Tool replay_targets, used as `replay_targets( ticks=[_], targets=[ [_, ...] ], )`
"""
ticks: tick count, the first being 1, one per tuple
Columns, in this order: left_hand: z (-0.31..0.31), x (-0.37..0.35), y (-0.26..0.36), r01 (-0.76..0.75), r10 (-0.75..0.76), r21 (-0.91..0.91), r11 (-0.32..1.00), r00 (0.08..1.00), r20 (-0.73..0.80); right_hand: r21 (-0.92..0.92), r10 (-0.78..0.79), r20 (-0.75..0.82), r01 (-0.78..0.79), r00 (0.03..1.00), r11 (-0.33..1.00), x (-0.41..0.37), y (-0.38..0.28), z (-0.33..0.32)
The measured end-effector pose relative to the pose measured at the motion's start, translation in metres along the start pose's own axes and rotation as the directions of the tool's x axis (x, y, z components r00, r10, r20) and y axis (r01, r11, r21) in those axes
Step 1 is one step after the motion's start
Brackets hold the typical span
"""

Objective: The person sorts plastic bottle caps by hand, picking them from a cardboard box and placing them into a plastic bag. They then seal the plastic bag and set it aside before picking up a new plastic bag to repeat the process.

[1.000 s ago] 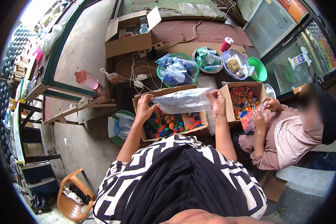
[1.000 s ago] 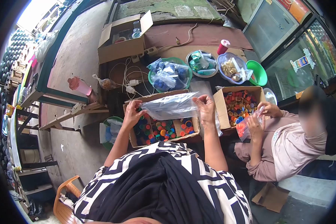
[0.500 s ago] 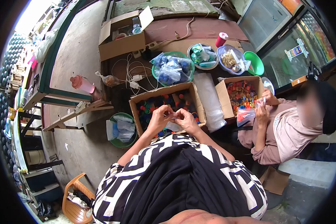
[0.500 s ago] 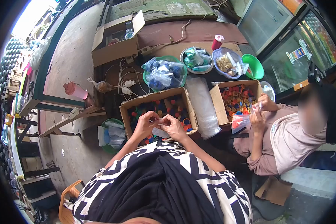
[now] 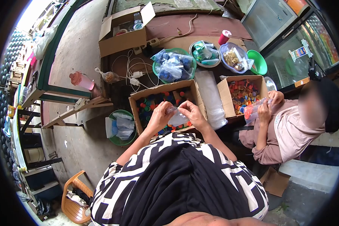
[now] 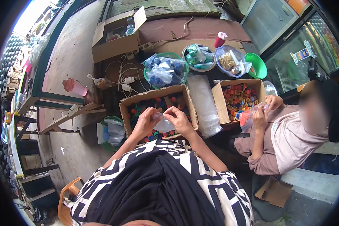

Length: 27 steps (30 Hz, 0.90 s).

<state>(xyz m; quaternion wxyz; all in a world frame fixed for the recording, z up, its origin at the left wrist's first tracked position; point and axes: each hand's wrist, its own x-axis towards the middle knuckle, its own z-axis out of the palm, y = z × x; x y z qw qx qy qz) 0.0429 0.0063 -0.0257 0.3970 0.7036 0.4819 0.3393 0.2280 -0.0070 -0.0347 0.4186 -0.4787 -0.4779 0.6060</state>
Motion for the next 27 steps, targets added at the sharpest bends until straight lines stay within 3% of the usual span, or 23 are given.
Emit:
replay_targets(
  ticks=[3, 5, 9, 11, 13, 16, 18, 19, 22, 24, 27],
  targets=[
    [-0.005, 0.005, -0.003, 0.047, -0.048, -0.053, 0.997, 0.999, -0.019, -0.053, 0.035, 0.019, -0.034, 0.999, 0.998, -0.001, -0.004, 0.002],
    [-0.007, 0.005, 0.001, 0.050, -0.056, -0.097, 0.994, 0.996, -0.063, -0.341, -0.034, -0.028, 0.023, 0.999, 0.940, 0.001, 0.004, -0.002],
    [0.001, -0.001, 0.005, -0.043, 0.036, -0.042, 0.998, 0.988, -0.151, -0.424, -0.017, -0.069, -0.014, 0.997, 0.906, 0.002, 0.016, -0.003],
    [0.006, -0.004, 0.002, -0.015, 0.003, -0.071, 0.997, 0.986, -0.168, -0.553, -0.032, -0.031, 0.009, 0.999, 0.833, -0.001, 0.018, 0.000],
    [0.007, -0.007, 0.000, 0.049, -0.066, -0.099, 0.994, 0.983, -0.170, -0.566, 0.000, -0.022, -0.012, 1.000, 0.824, -0.001, 0.021, -0.001],
    [0.009, -0.010, -0.001, 0.013, -0.030, -0.094, 0.995, 0.984, -0.177, -0.552, 0.049, -0.022, -0.054, 0.999, 0.832, -0.002, 0.013, 0.001],
    [0.010, -0.015, -0.002, 0.047, -0.062, -0.101, 0.994, 0.987, -0.147, -0.400, 0.166, -0.058, -0.176, 0.984, 0.900, -0.001, 0.011, 0.000],
    [0.013, -0.017, -0.007, 0.018, -0.027, -0.071, 0.997, 0.990, -0.139, -0.471, 0.004, -0.077, -0.040, 0.997, 0.881, 0.001, 0.023, -0.003],
    [0.018, -0.019, -0.013, -0.057, 0.058, 0.007, 0.998, 0.988, -0.140, -0.500, -0.074, -0.132, -0.001, 0.989, 0.866, 0.000, 0.027, -0.003],
    [0.015, -0.019, -0.010, -0.081, 0.113, 0.187, 0.979, 0.980, -0.167, -0.563, -0.102, -0.144, 0.003, 0.984, 0.826, -0.005, 0.021, 0.004],
    [0.012, -0.015, -0.007, -0.069, 0.090, 0.089, 0.994, 0.961, -0.260, -0.708, -0.129, -0.127, 0.001, 0.983, 0.706, -0.011, 0.033, 0.001]
  ],
)
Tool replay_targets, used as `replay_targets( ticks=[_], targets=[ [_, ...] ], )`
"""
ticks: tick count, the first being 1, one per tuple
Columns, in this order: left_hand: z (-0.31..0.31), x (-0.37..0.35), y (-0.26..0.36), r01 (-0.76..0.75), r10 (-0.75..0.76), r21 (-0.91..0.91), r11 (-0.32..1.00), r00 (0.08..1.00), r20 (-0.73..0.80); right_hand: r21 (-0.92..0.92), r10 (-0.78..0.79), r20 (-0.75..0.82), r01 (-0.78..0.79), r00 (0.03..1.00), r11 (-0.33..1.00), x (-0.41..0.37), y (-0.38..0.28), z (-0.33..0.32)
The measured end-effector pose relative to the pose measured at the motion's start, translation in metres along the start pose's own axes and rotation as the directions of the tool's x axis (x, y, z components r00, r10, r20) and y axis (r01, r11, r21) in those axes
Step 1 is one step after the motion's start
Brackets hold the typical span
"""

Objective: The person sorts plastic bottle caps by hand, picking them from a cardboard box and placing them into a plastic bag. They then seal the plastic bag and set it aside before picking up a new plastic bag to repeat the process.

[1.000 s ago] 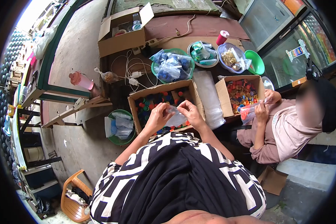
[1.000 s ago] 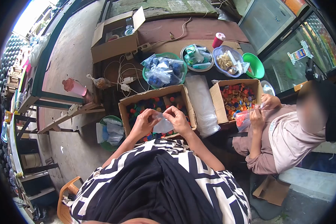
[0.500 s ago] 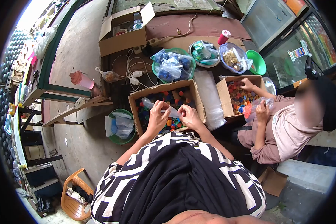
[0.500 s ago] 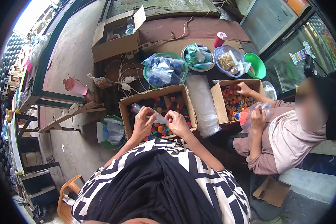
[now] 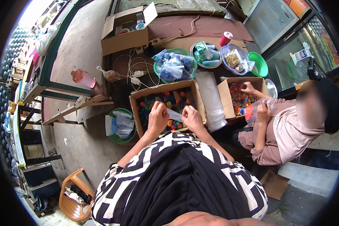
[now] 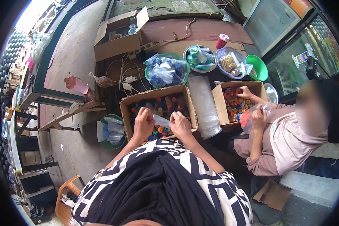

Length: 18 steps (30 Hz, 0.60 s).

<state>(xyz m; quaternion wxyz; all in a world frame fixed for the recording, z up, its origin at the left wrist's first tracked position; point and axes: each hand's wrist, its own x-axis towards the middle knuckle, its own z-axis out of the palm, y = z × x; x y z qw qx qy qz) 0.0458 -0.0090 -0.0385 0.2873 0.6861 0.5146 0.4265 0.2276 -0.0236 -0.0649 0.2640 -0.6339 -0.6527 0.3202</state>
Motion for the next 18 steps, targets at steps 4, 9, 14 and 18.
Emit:
replay_targets(
  ticks=[4, 9, 14, 18],
  targets=[
    [0.000, -0.009, -0.002, -0.095, 0.093, 0.146, 0.985, 0.995, 0.020, 0.041, 0.025, 0.102, -0.030, 0.994, 0.999, -0.008, 0.015, 0.006],
    [-0.006, -0.026, -0.003, -0.151, 0.090, 0.278, 0.949, 0.971, 0.222, 0.253, 0.030, 0.118, -0.059, 0.993, 0.966, -0.020, -0.008, -0.007],
    [-0.005, -0.028, 0.003, -0.020, -0.015, 0.220, 0.975, 0.988, 0.155, 0.257, -0.043, 0.297, -0.037, 0.954, 0.966, -0.033, -0.020, -0.003],
    [-0.027, -0.024, -0.003, 0.029, -0.032, 0.104, 0.994, 0.999, 0.030, 0.417, 0.098, 0.460, -0.312, 0.882, 0.854, -0.013, 0.004, -0.005]
  ],
)
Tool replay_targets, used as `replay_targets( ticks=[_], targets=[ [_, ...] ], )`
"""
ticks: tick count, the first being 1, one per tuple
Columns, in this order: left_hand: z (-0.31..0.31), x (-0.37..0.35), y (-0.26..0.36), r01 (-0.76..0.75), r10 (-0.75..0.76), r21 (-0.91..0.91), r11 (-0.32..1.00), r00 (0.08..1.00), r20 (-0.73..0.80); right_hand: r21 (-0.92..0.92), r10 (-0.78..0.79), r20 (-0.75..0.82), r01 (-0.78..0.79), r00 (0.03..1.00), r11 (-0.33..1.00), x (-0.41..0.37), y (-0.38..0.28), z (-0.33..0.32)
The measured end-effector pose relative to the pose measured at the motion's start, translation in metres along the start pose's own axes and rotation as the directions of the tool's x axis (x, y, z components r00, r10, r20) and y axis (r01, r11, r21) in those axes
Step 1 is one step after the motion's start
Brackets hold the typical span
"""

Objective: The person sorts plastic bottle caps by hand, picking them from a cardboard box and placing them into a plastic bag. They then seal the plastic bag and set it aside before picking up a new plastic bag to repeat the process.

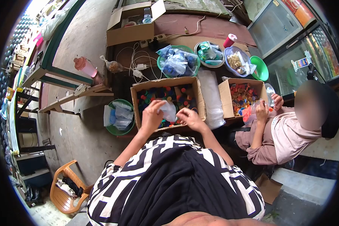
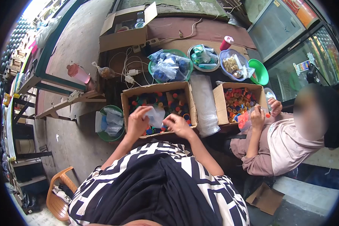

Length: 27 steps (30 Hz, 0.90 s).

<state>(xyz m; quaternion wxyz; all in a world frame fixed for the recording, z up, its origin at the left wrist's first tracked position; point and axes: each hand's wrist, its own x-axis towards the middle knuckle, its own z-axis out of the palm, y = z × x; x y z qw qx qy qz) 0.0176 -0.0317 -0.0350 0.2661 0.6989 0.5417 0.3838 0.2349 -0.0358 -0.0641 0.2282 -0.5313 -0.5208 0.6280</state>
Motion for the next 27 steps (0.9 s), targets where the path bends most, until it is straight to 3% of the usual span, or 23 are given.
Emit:
replay_targets(
  ticks=[1, 3, 4, 6, 7, 11, 13, 17, 18, 19, 21, 23, 26, 27],
  targets=[
    [-0.010, 0.002, -0.002, 0.000, 0.000, -0.003, 1.000, 0.999, -0.048, -0.026, -0.010, -0.058, 0.008, 0.998, 1.000, 0.008, 0.006, -0.008],
    [-0.031, 0.005, -0.009, 0.120, -0.135, -0.147, 0.982, 0.986, -0.096, -0.259, -0.064, -0.217, 0.006, 0.974, 0.966, 0.029, 0.028, -0.022],
    [-0.043, 0.006, -0.009, 0.197, -0.226, -0.248, 0.948, 0.970, -0.092, -0.318, -0.076, -0.227, 0.000, 0.971, 0.948, 0.040, 0.039, -0.029],
    [-0.060, 0.006, -0.013, 0.205, -0.268, -0.315, 0.927, 0.948, -0.171, -0.410, -0.097, -0.250, -0.015, 0.963, 0.912, 0.065, 0.061, -0.036],
    [-0.068, 0.005, -0.014, 0.212, -0.296, -0.351, 0.912, 0.933, -0.206, -0.533, -0.196, -0.216, 0.052, 0.956, 0.845, 0.074, 0.065, -0.038],
    [-0.087, -0.005, -0.017, 0.264, -0.373, -0.369, 0.891, 0.889, -0.265, -0.598, -0.212, -0.196, 0.055, 0.957, 0.800, 0.114, 0.076, -0.028],
    [-0.091, -0.012, -0.018, 0.295, -0.400, -0.366, 0.883, 0.880, -0.257, -0.720, -0.361, -0.181, 0.127, 0.915, 0.683, 0.130, 0.074, -0.012],
    [-0.089, -0.028, -0.020, 0.323, -0.427, -0.371, 0.871, 0.871, -0.244, -0.851, -0.290, -0.111, 0.060, 0.951, 0.522, 0.157, 0.060, 0.027],
    [-0.089, -0.031, -0.019, 0.334, -0.436, -0.366, 0.869, 0.866, -0.246, -0.882, -0.467, -0.125, 0.118, 0.875, 0.456, 0.161, 0.066, 0.035],
    [-0.089, -0.034, -0.018, 0.337, -0.440, -0.365, 0.868, 0.862, -0.251, -0.882, -0.467, -0.117, 0.124, 0.876, 0.455, 0.163, 0.071, 0.037],
    [-0.090, -0.039, -0.015, 0.326, -0.426, -0.357, 0.875, 0.869, -0.251, -0.831, -0.244, -0.092, 0.061, 0.965, 0.553, 0.168, 0.076, 0.038],
    [-0.090, -0.040, -0.006, 0.304, -0.404, -0.340, 0.890, 0.873, -0.275, -0.851, -0.263, -0.040, 0.105, 0.964, 0.514, 0.164, 0.078, 0.031],
    [-0.084, -0.040, -0.001, 0.286, -0.377, -0.320, 0.903, 0.886, -0.271, -0.863, -0.170, 0.033, 0.114, 0.985, 0.492, 0.156, 0.078, 0.029],
    [-0.079, -0.041, -0.009, 0.257, -0.320, -0.234, 0.938, 0.902, -0.291, -0.788, -0.221, 0.075, 0.193, 0.972, 0.585, 0.141, 0.058, 0.028]
  ],
)
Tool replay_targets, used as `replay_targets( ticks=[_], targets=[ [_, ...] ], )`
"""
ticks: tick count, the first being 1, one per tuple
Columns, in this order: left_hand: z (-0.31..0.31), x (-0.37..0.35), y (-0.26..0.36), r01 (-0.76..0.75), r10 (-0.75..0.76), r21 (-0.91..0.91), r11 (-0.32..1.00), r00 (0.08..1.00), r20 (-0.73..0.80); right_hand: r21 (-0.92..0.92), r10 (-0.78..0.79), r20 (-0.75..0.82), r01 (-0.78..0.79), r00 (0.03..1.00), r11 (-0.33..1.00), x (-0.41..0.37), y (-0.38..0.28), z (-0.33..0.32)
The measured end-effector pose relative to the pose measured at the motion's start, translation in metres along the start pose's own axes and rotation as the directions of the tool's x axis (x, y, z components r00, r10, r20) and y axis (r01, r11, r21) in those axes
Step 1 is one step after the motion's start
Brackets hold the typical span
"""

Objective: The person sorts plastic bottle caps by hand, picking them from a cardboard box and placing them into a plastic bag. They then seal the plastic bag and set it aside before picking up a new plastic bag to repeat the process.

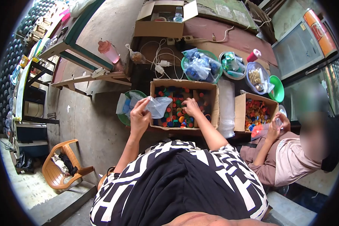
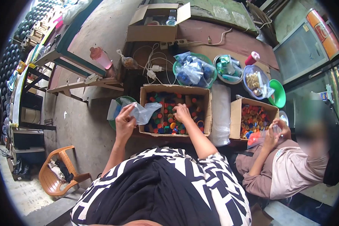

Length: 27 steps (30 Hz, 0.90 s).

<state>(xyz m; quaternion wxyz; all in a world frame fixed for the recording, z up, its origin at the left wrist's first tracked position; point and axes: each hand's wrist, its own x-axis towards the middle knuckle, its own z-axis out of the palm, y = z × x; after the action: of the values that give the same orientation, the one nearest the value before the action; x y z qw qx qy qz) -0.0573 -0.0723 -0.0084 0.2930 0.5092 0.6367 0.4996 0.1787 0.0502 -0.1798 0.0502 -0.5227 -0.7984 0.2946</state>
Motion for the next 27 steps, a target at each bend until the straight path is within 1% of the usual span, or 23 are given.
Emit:
replay_targets(
  ticks=[1, 2, 3, 4, 5, 6, 7, 8, 10, 12, 13, 14, 15, 16, 18, 20, 21, 22, 23, 24, 25, 26, 27],
  targets=[
    [0.003, 0.000, 0.004, -0.021, 0.021, 0.001, 1.000, 1.000, 0.008, 0.125, -0.061, -0.023, 0.064, 0.998, 0.990, -0.008, -0.007, -0.011],
    [0.009, 0.000, 0.008, -0.042, 0.042, 0.000, 0.999, 0.999, 0.019, 0.228, -0.057, -0.112, 0.082, 0.992, 0.970, -0.007, -0.010, -0.007],
    [0.012, 0.001, 0.009, -0.127, 0.125, 0.085, 0.988, 0.992, 0.028, 0.432, 0.004, -0.102, 0.041, 0.995, 0.901, -0.014, -0.026, -0.018],
    [0.017, 0.003, 0.009, -0.140, 0.138, 0.077, 0.987, 0.990, 0.028, 0.618, 0.063, -0.080, 0.000, 0.995, 0.786, -0.025, -0.050, -0.037],
    [0.024, 0.004, 0.008, -0.191, 0.187, 0.121, 0.974, 0.982, 0.038, 0.770, 0.056, -0.076, 0.023, 0.996, 0.637, -0.038, -0.069, -0.048],
    [0.030, 0.006, 0.009, -0.239, 0.233, 0.163, 0.957, 0.971, 0.051, 0.887, 0.047, -0.073, 0.043, 0.996, 0.459, -0.050, -0.086, -0.060],
    [0.035, 0.007, 0.015, -0.203, 0.184, 0.193, 0.960, 0.977, 0.108, 0.871, -0.013, -0.109, 0.102, 0.994, 0.481, -0.062, -0.102, -0.075],
    [0.040, 0.009, 0.019, -0.209, 0.179, 0.189, 0.959, 0.970, 0.161, 0.814, -0.046, -0.191, 0.185, 0.980, 0.550, -0.068, -0.111, -0.081],
    [0.052, 0.012, 0.026, -0.332, 0.288, 0.192, 0.924, 0.931, 0.227, 0.552, -0.132, -0.348, 0.316, 0.928, 0.772, -0.075, -0.117, -0.092],
    [0.061, 0.016, 0.032, -0.359, 0.297, 0.173, 0.917, 0.905, 0.305, 0.556, -0.117, -0.343, 0.302, 0.932, 0.775, -0.064, -0.092, -0.082],
    [0.064, 0.018, 0.031, -0.344, 0.277, 0.180, 0.922, 0.907, 0.317, 0.715, -0.038, -0.215, 0.184, 0.976, 0.674, -0.060, -0.080, -0.081],
    [0.066, 0.020, 0.029, -0.327, 0.255, 0.188, 0.926, 0.910, 0.326, 0.837, 0.016, -0.070, 0.050, 0.997, 0.544, -0.057, -0.067, -0.081],
    [0.066, 0.022, 0.027, -0.327, 0.254, 0.188, 0.926, 0.909, 0.330, 0.934, -0.041, -0.016, 0.030, 0.999, 0.356, -0.056, -0.060, -0.089],
    [0.066, 0.024, 0.025, -0.320, 0.248, 0.202, 0.926, 0.917, 0.313, 0.955, -0.006, 0.019, -0.016, 1.000, 0.296, -0.059, -0.056, -0.101],
    [0.063, 0.028, 0.024, -0.277, 0.211, 0.217, 0.936, 0.935, 0.285, 0.986, 0.100, 0.076, -0.089, 0.992, 0.141, -0.049, -0.019, -0.094],
    [0.057, 0.033, 0.015, -0.287, 0.236, 0.191, 0.939, 0.939, 0.251, 0.863, 0.338, 0.030, -0.195, 0.941, 0.466, -0.035, 0.020, -0.076],
    [0.054, 0.035, 0.014, -0.188, 0.142, 0.172, 0.967, 0.958, 0.249, 0.864, 0.339, 0.034, -0.199, 0.940, 0.463, -0.030, 0.042, -0.060],
    [0.051, 0.036, 0.010, -0.180, 0.140, 0.168, 0.969, 0.964, 0.224, 0.632, 0.339, -0.076, -0.218, 0.938, 0.744, -0.024, 0.062, -0.042],
    [0.047, 0.036, 0.009, -0.147, 0.112, 0.159, 0.976, 0.971, 0.209, 0.314, 0.294, -0.179, -0.229, 0.939, 0.922, -0.021, 0.071, -0.032],
    [0.043, 0.036, 0.008, -0.114, 0.084, 0.151, 0.982, 0.978, 0.191, 0.314, 0.287, -0.171, -0.224, 0.942, 0.923, -0.020, 0.069, -0.028],
    [0.040, 0.035, 0.008, -0.107, 0.078, 0.157, 0.982, 0.980, 0.182, 0.188, 0.223, -0.224, -0.182, 0.949, 0.965, -0.020, 0.065, -0.024],
    [0.037, 0.033, 0.008, -0.076, 0.055, 0.121, 0.990, 0.984, 0.168, 0.058, 0.150, -0.267, -0.139, 0.952, 0.989, -0.018, 0.062, -0.020],
    [0.033, 0.032, 0.008, -0.046, 0.033, 0.085, 0.995, 0.987, 0.156, 0.012, 0.136, -0.278, -0.138, 0.951, 0.990, -0.014, 0.058, -0.014]
  ],
)
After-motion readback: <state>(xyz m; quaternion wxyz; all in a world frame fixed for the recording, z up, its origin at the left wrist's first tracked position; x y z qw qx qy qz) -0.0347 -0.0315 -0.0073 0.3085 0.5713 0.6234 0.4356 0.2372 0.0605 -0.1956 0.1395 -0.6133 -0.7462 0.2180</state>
